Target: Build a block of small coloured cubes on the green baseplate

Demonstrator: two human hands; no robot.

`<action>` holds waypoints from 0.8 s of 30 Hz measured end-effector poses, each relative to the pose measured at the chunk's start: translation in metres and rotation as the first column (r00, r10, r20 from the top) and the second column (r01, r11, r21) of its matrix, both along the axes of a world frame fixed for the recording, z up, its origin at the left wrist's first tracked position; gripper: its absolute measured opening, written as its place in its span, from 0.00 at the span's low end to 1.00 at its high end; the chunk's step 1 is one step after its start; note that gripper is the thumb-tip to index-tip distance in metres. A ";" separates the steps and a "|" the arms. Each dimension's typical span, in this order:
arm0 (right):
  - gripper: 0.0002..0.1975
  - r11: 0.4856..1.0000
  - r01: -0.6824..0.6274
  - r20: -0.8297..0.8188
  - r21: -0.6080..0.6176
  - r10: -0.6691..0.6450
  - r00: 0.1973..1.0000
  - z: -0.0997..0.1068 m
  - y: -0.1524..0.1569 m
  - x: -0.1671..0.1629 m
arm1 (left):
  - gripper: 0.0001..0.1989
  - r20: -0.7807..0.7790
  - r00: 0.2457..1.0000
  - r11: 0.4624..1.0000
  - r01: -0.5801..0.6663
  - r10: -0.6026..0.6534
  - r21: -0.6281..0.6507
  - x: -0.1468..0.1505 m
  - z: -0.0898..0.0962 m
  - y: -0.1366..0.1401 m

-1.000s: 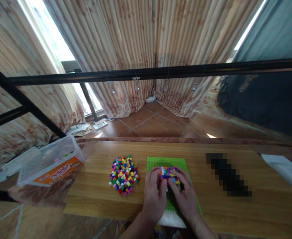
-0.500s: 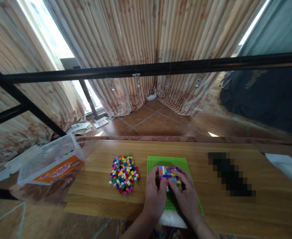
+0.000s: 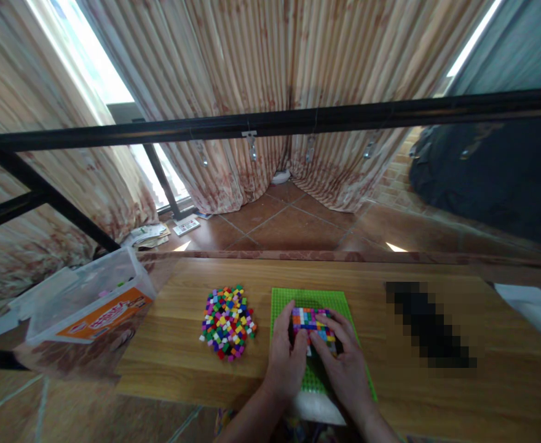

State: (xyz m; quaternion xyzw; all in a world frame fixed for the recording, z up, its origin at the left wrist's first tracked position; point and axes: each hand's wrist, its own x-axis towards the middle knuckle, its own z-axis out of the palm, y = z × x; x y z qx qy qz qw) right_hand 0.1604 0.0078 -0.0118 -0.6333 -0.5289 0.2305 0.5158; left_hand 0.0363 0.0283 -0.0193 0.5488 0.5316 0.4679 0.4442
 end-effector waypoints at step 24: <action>0.29 0.997 0.065 0.028 -0.051 -0.064 0.998 -0.010 0.003 -0.001 | 0.21 0.120 0.993 1.000 0.008 -0.007 -0.004 -0.005 -0.010 0.011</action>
